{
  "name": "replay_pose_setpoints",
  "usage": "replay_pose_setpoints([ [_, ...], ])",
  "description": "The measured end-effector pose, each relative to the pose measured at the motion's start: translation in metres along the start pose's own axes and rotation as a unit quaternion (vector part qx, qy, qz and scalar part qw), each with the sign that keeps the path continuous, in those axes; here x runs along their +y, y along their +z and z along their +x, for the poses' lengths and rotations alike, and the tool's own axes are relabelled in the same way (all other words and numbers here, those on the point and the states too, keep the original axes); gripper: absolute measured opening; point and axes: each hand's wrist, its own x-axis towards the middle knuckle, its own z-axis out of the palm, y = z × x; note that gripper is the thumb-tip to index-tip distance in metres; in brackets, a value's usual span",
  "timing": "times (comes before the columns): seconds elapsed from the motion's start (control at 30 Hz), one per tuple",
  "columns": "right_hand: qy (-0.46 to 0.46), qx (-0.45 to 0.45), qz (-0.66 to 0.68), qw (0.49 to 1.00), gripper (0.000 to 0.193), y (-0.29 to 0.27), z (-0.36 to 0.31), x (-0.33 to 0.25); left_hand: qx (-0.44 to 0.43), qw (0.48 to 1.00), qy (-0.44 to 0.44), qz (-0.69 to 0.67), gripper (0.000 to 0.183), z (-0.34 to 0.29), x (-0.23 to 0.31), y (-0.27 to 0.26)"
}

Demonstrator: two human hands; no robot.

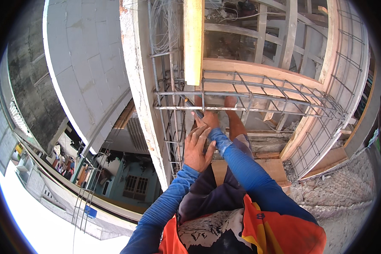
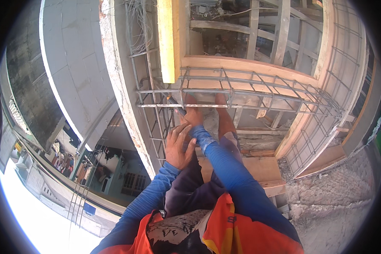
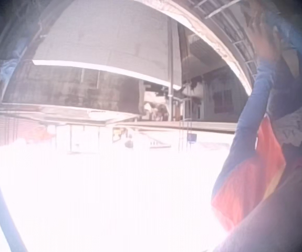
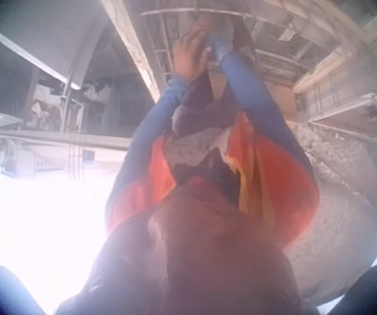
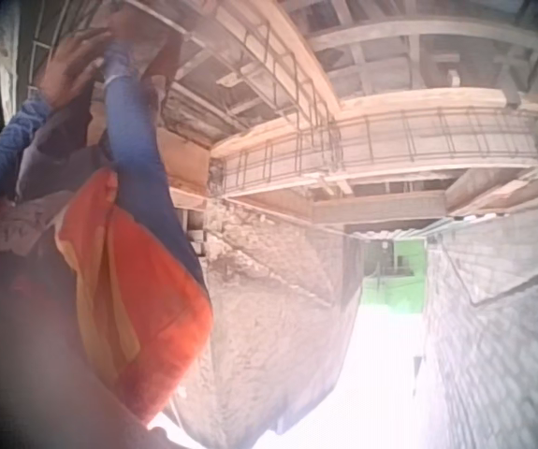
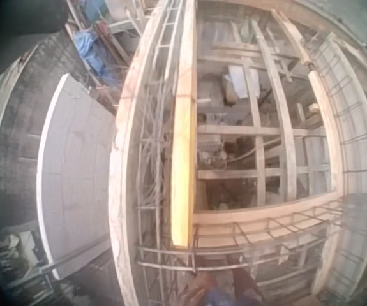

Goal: The person uses pliers to twist wire ties around intersecting rebar rods, securing the grid structure. They then walk across wooden planks and reposition a wooden board within the construction framework.

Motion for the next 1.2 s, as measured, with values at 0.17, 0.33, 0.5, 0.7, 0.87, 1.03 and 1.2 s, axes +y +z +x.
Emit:
replay_pose_setpoints([
  [0.17, 0.007, -0.047, 0.050, 0.998, 0.069, -0.011, -0.016, -0.022, 0.035, 0.999, 0.012, -0.027, 0.041, 0.014, 0.025, -0.029],
  [0.33, 0.056, -0.152, -0.033, 0.986, 0.067, -0.034, -0.006, -0.023, 0.015, 0.999, 0.022, -0.033, 0.041, 0.023, 0.035, -0.030],
  [0.5, 0.014, -0.144, 0.031, 0.989, 0.063, -0.036, -0.001, -0.014, -0.009, 0.999, 0.014, -0.031, 0.041, 0.015, 0.030, -0.017],
  [0.7, -0.026, -0.116, 0.034, 0.992, 0.063, 0.000, -0.020, -0.009, 0.023, 0.996, -0.007, -0.087, 0.038, 0.015, 0.030, -0.044],
  [0.87, -0.030, -0.057, 0.026, 0.998, 0.064, 0.021, -0.014, 0.020, 0.018, 0.994, 0.061, -0.084, 0.042, 0.032, 0.034, -0.055],
  [1.03, -0.072, 0.003, -0.027, 0.997, 0.061, 0.023, 0.000, 0.035, 0.074, 0.983, 0.062, -0.158, 0.042, 0.051, 0.030, -0.066],
  [1.2, 0.015, -0.077, 0.005, 0.997, 0.049, 0.002, -0.010, 0.002, 0.336, 0.936, 0.054, 0.090, 0.042, 0.119, -0.014, -0.122],
])
